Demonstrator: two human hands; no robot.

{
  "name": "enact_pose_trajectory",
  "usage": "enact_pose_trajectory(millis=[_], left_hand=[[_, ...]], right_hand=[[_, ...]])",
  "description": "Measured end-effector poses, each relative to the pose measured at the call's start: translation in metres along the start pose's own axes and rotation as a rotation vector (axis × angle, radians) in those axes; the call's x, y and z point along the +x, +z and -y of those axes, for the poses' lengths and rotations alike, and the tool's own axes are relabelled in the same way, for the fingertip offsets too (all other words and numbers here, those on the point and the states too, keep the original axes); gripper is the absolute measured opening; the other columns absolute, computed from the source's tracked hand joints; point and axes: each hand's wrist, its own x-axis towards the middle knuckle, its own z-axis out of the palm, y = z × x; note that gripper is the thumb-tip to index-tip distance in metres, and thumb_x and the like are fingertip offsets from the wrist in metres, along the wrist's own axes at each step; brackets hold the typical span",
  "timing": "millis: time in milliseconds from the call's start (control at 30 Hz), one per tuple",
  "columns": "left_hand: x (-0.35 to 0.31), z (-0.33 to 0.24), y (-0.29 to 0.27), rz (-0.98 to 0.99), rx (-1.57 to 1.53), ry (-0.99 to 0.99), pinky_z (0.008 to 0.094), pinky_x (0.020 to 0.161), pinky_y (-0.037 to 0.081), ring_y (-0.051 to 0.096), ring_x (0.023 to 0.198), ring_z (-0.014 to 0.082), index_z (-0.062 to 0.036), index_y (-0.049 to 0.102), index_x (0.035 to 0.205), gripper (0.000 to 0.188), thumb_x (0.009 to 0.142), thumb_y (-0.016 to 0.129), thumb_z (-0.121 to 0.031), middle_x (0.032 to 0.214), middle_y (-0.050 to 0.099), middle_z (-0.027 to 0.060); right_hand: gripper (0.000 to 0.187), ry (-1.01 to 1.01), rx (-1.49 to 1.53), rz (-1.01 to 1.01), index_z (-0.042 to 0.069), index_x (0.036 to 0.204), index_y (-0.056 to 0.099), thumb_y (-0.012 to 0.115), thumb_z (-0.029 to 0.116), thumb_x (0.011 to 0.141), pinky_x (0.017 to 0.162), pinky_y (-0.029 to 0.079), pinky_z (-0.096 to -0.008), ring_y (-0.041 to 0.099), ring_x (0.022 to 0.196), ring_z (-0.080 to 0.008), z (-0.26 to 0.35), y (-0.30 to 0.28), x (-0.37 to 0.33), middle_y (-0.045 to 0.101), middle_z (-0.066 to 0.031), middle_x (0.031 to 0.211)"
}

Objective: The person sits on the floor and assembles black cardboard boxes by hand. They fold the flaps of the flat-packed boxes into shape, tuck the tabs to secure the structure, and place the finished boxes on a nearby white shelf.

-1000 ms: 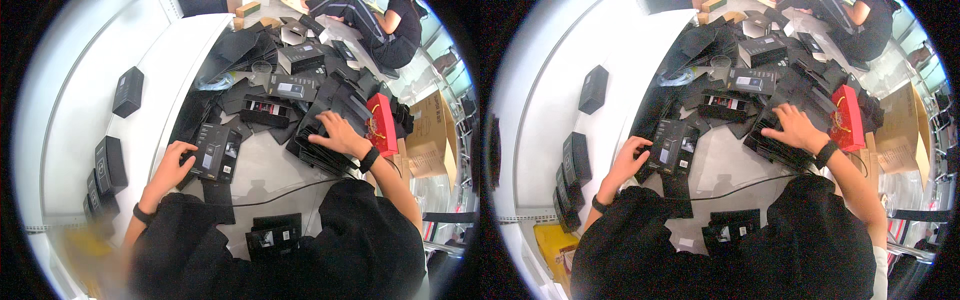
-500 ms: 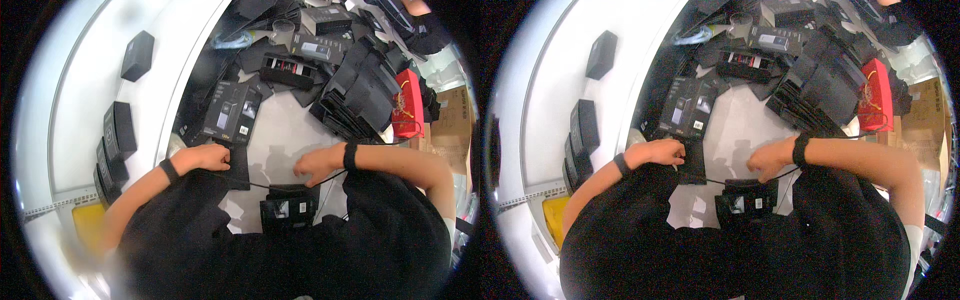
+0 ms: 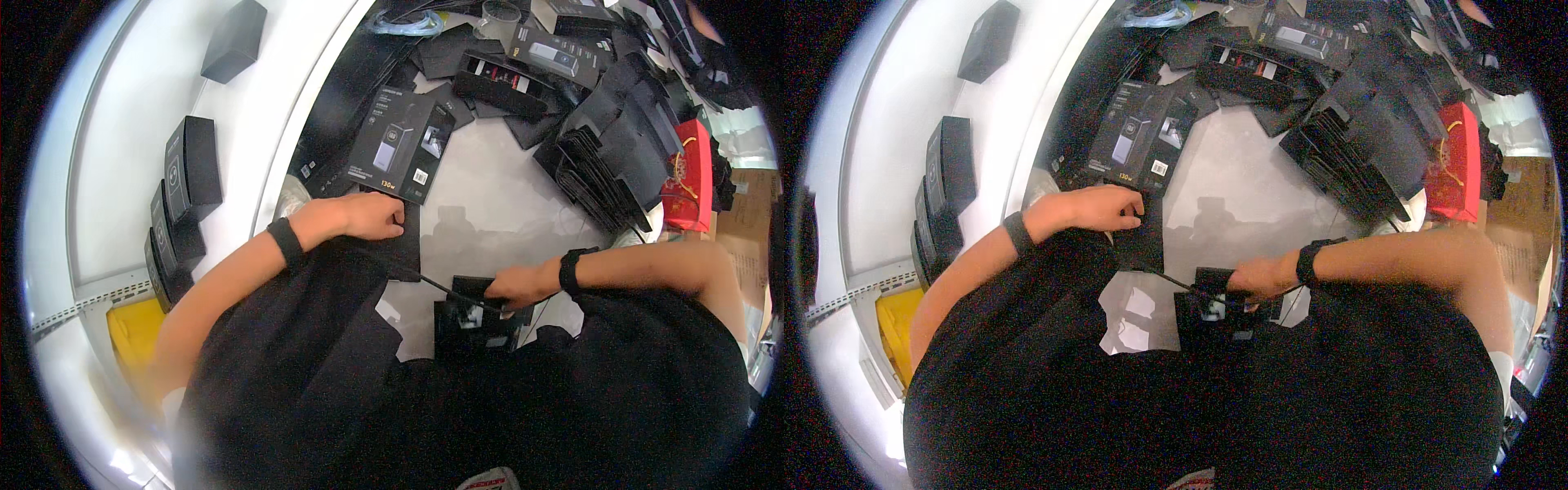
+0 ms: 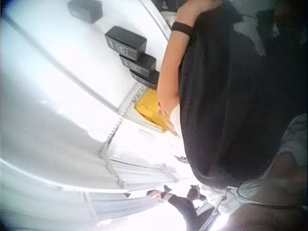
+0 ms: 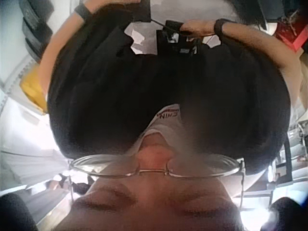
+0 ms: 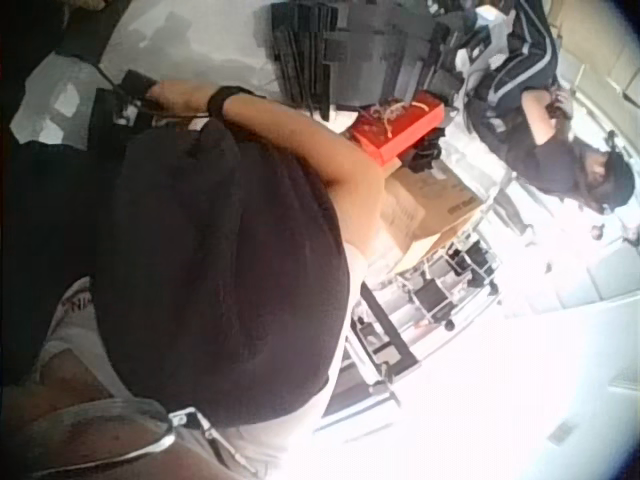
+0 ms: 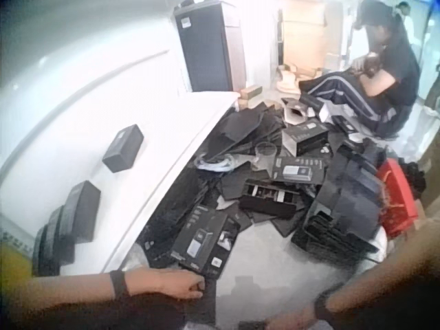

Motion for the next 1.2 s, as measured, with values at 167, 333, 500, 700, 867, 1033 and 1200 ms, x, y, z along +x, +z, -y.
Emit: enact_pose_trajectory(millis=[167,333,500,700,867,1033,1200], left_hand=[[0.01,0.002,-0.004,-0.003,0.026,0.047,0.0436,0.091,0.058,0.074,0.102,0.0352,0.0008,0.067,0.123,0.037,0.102,0.065,-0.03,0.112,0.076,0.0188],[-0.001,0.002,-0.002,-0.046,-0.035,0.012,0.043,0.09,0.058,0.075,0.102,0.034,-0.0001,0.068,0.122,0.037,0.102,0.064,-0.032,0.112,0.077,0.0179],[0.0,0.007,-0.002,-0.045,-0.038,0.032,0.0425,0.091,0.058,0.074,0.104,0.0337,-0.0008,0.068,0.122,0.037,0.103,0.063,-0.032,0.112,0.077,0.0181],[0.004,0.008,-0.002,-0.039,-0.052,0.026,0.0426,0.093,0.057,0.073,0.107,0.0335,-0.0017,0.068,0.121,0.035,0.103,0.064,-0.032,0.113,0.076,0.0186],[0.001,0.008,-0.003,-0.036,-0.058,0.007,0.0428,0.092,0.057,0.074,0.106,0.0333,-0.0021,0.068,0.121,0.035,0.103,0.064,-0.032,0.112,0.076,0.0181],[-0.001,0.012,0.0,-0.062,-0.048,0.012,0.0427,0.091,0.058,0.074,0.103,0.0338,-0.0007,0.068,0.121,0.036,0.103,0.063,-0.032,0.11,0.077,0.0184],[0.003,0.009,-0.008,-0.039,-0.017,-0.06,0.0455,0.091,0.058,0.074,0.103,0.0367,-0.0026,0.072,0.118,0.039,0.102,0.062,-0.038,0.11,0.077,0.0192]], right_hand=[[0.055,-0.104,0.149,-0.42,-0.003,0.133,0.058,0.077,0.03,0.094,0.095,0.054,-0.0498,0.067,0.11,-0.0433,-0.033,-0.011,-0.018,0.069,-0.0274,0.118],[0.046,0.231,0.262,-0.859,-0.001,0.124,0.062,0.078,0.028,0.093,0.09,0.054,-0.0434,0.068,0.104,-0.0318,-0.051,-0.091,-0.067,0.069,-0.0238,0.109],[0.056,0.384,-0.709,-1.519,0.005,0.132,0.05,0.08,0.014,0.086,0.107,0.048,-0.0426,0.056,0.129,-0.0373,-0.005,-0.088,-0.084,0.061,-0.0162,0.132],[0.053,-0.12,-0.49,-0.509,0.006,0.127,0.054,0.08,0.03,0.088,0.097,0.051,-0.046,0.057,0.122,-0.0322,0.013,-0.019,-0.029,0.058,-0.012,0.121],[0.091,-0.137,-0.39,-0.349,0.002,0.146,0.044,0.092,0.031,0.074,0.102,0.049,-0.0454,0.056,0.124,-0.0326,0.021,-0.012,-0.016,0.056,-0.0142,0.127],[0.101,-0.003,-0.477,-0.331,0.0,0.149,0.04,0.093,0.033,0.071,0.103,0.048,-0.0452,0.055,0.125,-0.033,0.014,-0.014,-0.01,0.055,-0.0152,0.129],[0.092,0.024,-0.402,-0.404,-0.001,0.142,0.043,0.094,0.025,0.07,0.102,0.05,-0.047,0.058,0.123,-0.035,-0.007,0.005,-0.006,0.056,-0.0178,0.127]])
